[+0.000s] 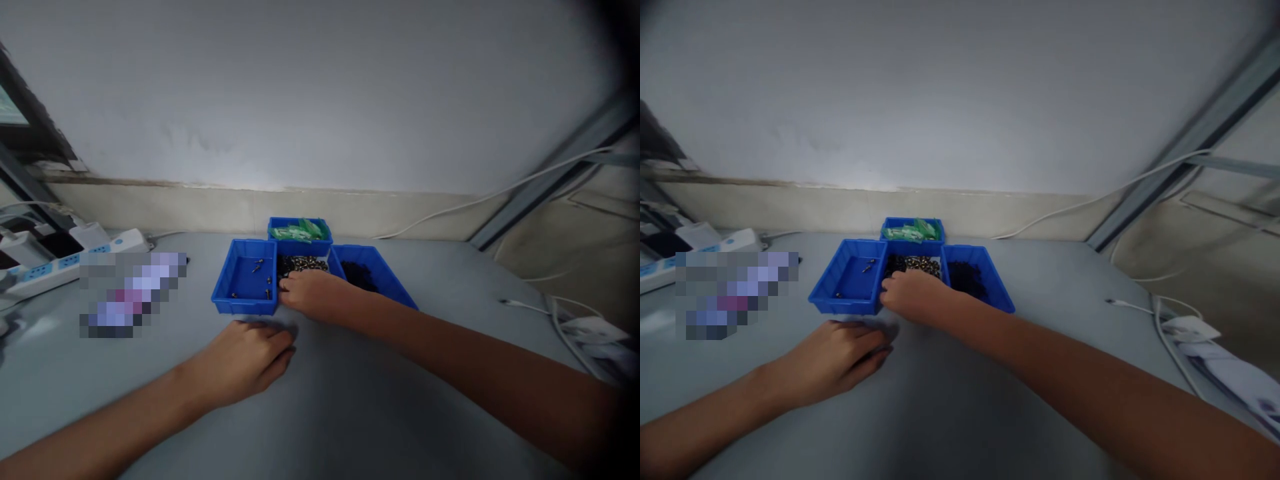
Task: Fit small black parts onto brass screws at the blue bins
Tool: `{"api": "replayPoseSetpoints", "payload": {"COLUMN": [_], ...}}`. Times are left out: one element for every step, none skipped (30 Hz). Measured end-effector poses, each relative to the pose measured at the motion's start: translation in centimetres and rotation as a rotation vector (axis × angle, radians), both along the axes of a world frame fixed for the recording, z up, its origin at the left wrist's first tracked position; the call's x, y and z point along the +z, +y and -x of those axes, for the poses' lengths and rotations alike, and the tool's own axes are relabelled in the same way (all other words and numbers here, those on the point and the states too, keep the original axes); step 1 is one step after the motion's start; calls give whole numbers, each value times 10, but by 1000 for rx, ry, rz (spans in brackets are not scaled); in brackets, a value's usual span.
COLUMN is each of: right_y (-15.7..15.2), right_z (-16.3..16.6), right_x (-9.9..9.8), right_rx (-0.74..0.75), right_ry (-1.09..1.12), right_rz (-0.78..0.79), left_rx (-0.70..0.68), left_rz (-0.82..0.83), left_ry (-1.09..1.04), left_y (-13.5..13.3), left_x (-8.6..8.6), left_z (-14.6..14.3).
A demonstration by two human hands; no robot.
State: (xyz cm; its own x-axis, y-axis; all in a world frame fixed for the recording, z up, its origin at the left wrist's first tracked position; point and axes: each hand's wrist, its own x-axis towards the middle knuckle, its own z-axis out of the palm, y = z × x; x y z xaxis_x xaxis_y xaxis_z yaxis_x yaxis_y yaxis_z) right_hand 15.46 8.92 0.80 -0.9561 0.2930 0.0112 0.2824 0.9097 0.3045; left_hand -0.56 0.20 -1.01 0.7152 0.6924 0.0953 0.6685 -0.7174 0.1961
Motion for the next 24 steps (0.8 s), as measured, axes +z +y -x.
{"api": "replayPoseSetpoints", "payload": {"right_y": [-1,-1,-1,-1,-1,-2,-4,-7,-12,-19,-27,-37,-47,-57,-66,-73,-79,-82,-84,-84,-82,-80,-78,-77], "right_z": [0,1,1,2,2,2,1,0,-3,-7,-12,-18,-25,-31,-38,-44,-49,-52,-54,-55,-55,-54,-52,-49], "right_x": [-1,-2,-2,-2,0,3,7,11,17,21,25,28,29,27,24,20,15,9,4,0,-4,-8,-10,-12], "right_rx": [8,16,23,25,27,27,22,18,1,-39,-65,-54,-8,80,227,284,363,361,286,262,235,213,188,149], "right_ry": [-1,0,3,10,19,25,37,55,78,155,257,356,459,539,544,588,636,692,710,643,599,562,529,508], "right_rz": [-8,-16,-23,-30,-38,-46,-60,-74,-93,-137,-178,-193,-169,-125,-53,-11,11,28,52,69,82,106,140,186], "left_rx": [-1,-2,-4,-5,-7,-9,-10,-9,-4,-1,-2,-7,-13,-17,-17,-14,-6,4,9,12,12,8,0,-15], "left_rz": [-5,-8,-8,-9,-10,-11,-18,-23,-27,-30,-31,-30,-27,-22,-18,-13,-8,-6,-2,1,9,22,35,46], "left_ry": [-1,-3,-4,-7,-8,-8,-8,-3,0,0,-2,-9,-14,-16,-14,-9,-1,5,7,3,-2,-8,-13,-16], "left_y": [0,0,0,1,1,1,1,1,1,1,1,1,0,0,0,0,0,-1,-1,-2,-2,-3,-4,-4], "left_x": [0,0,0,0,0,0,-1,-1,-2,-2,-2,-2,-2,-2,-2,-2,-2,-2,-2,-1,-1,0,0,1], "left_z": [0,0,0,0,0,0,-1,-1,-1,-1,-1,0,0,0,0,0,0,0,-1,-1,-2,-3,-4,-5]}}
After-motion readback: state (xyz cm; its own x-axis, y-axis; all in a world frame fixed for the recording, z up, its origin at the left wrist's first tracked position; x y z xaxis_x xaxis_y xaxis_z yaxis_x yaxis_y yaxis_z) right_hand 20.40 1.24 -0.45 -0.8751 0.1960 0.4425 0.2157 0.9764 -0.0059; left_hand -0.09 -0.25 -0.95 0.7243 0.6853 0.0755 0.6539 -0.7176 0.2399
